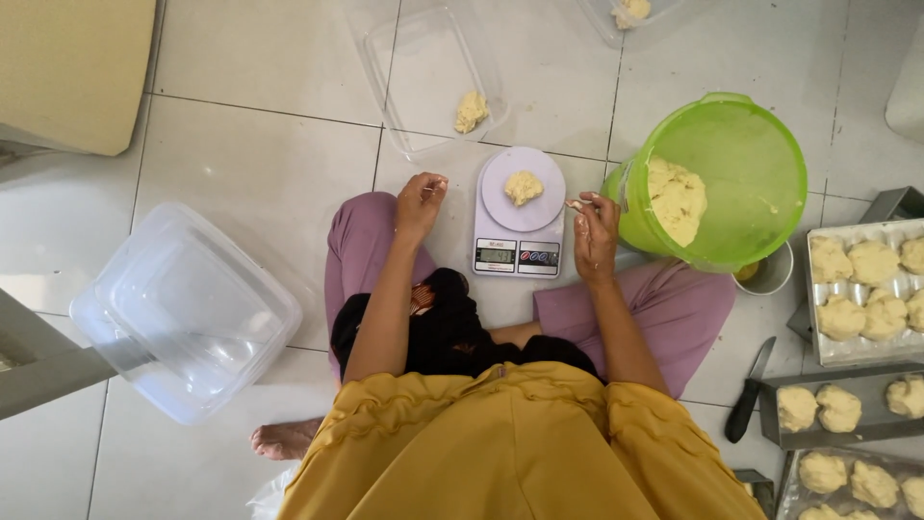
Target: Portioning dough by weighing individual pieces on a digital scale and placing them into a container.
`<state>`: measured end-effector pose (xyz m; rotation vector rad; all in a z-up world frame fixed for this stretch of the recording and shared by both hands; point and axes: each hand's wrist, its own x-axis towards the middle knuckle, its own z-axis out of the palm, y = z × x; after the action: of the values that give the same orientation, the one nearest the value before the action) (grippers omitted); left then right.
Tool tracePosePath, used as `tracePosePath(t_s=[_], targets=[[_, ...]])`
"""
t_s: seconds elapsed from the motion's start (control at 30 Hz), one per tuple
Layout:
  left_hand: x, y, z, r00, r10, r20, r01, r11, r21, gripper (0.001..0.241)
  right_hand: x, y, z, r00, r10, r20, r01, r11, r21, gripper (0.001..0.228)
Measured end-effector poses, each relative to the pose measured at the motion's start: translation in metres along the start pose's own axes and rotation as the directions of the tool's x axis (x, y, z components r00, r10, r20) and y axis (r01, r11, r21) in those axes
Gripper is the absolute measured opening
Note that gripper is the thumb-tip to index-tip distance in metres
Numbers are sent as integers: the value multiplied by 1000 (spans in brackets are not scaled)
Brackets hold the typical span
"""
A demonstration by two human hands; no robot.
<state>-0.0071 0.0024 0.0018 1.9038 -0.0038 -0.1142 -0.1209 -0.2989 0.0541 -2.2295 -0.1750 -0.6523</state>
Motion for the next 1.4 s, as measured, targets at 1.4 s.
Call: tracePosePath(t_s=[1.4], targets=[[22, 1, 12, 944, -199, -264, 100, 933, -346, 45, 115, 54, 66, 704, 450, 549, -513, 857, -45, 24]])
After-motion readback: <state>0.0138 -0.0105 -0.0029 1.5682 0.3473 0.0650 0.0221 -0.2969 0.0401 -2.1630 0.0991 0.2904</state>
